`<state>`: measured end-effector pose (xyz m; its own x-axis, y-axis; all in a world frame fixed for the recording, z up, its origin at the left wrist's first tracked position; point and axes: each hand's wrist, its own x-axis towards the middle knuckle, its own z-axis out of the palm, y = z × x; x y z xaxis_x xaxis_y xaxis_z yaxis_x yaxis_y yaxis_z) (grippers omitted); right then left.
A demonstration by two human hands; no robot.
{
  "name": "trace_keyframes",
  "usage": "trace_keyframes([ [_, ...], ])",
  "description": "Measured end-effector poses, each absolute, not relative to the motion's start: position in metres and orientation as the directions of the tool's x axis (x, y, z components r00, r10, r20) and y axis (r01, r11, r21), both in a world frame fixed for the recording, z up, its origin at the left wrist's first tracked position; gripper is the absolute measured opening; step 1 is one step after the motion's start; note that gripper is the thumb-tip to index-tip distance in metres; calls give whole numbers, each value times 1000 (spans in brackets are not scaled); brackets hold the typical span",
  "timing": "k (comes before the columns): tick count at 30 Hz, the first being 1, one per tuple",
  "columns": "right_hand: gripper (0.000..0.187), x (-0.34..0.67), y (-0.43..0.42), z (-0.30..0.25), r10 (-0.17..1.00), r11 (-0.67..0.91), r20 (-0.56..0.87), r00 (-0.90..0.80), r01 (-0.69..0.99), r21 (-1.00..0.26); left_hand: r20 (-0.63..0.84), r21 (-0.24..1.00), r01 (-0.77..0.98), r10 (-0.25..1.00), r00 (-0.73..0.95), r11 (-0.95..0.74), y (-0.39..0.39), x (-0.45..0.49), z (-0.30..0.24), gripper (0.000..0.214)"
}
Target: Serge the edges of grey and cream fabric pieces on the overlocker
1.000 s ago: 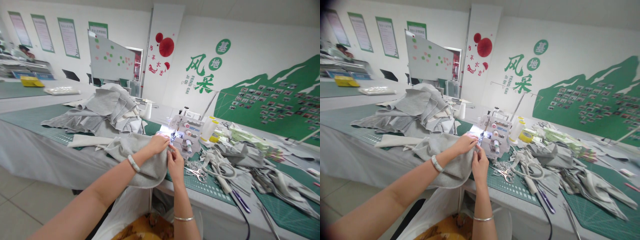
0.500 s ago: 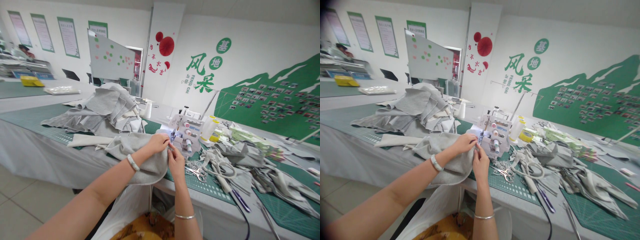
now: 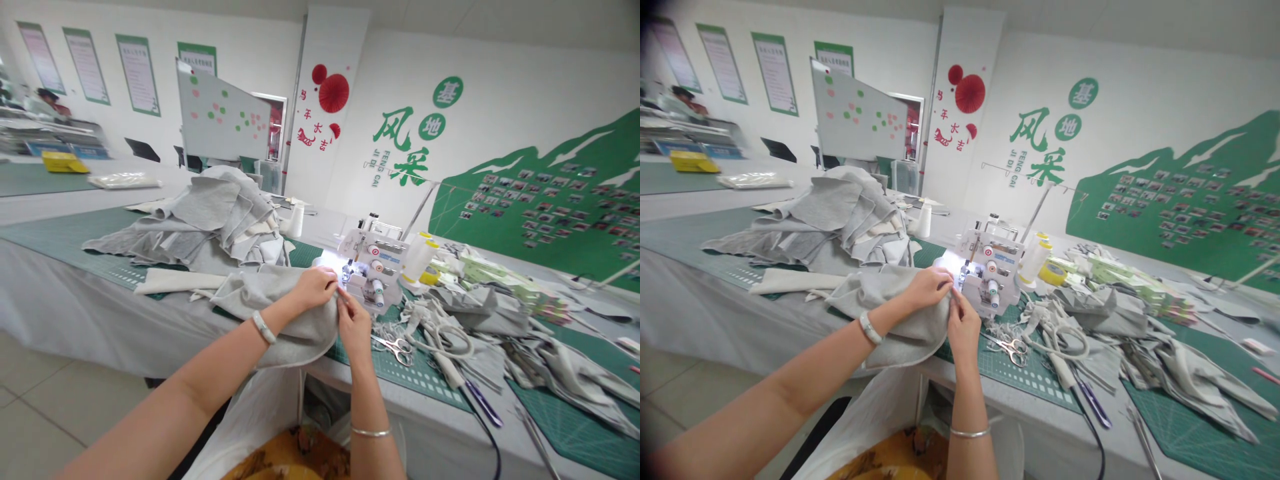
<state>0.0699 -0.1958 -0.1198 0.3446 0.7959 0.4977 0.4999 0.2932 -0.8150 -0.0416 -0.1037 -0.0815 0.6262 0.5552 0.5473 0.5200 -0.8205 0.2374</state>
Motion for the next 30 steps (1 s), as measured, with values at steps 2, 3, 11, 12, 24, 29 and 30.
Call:
trace_keyframes([
  [2, 39, 69, -195, -119, 800, 295, 492, 343, 489, -821, 539, 243, 532, 569, 622, -811, -104, -44, -80, 25],
  [3, 39, 68, -195, -119, 802, 295, 490, 342, 485, -823, 534, 243, 536, 573, 621, -808, -104, -44, -80, 24],
  [11, 41, 69, -191, -120, 807, 295, 490, 331, 492, -819, 504, 241, 565, 600, 621, -789, -101, -42, -76, 24],
  [12, 41, 69, -191, -120, 806, 296, 491, 330, 493, -818, 499, 239, 566, 600, 625, -789, -102, -42, -75, 24],
  [24, 43, 73, -186, -120, 821, 302, 478, 312, 474, -827, 477, 298, 483, 567, 671, -823, -115, -42, -76, 27],
  [29, 41, 72, -189, -118, 819, 306, 477, 319, 461, -833, 498, 322, 447, 551, 670, -835, -108, -42, -80, 28],
  [30, 41, 72, -190, -118, 819, 305, 476, 319, 459, -834, 502, 319, 445, 548, 670, -837, -107, -42, -81, 28],
])
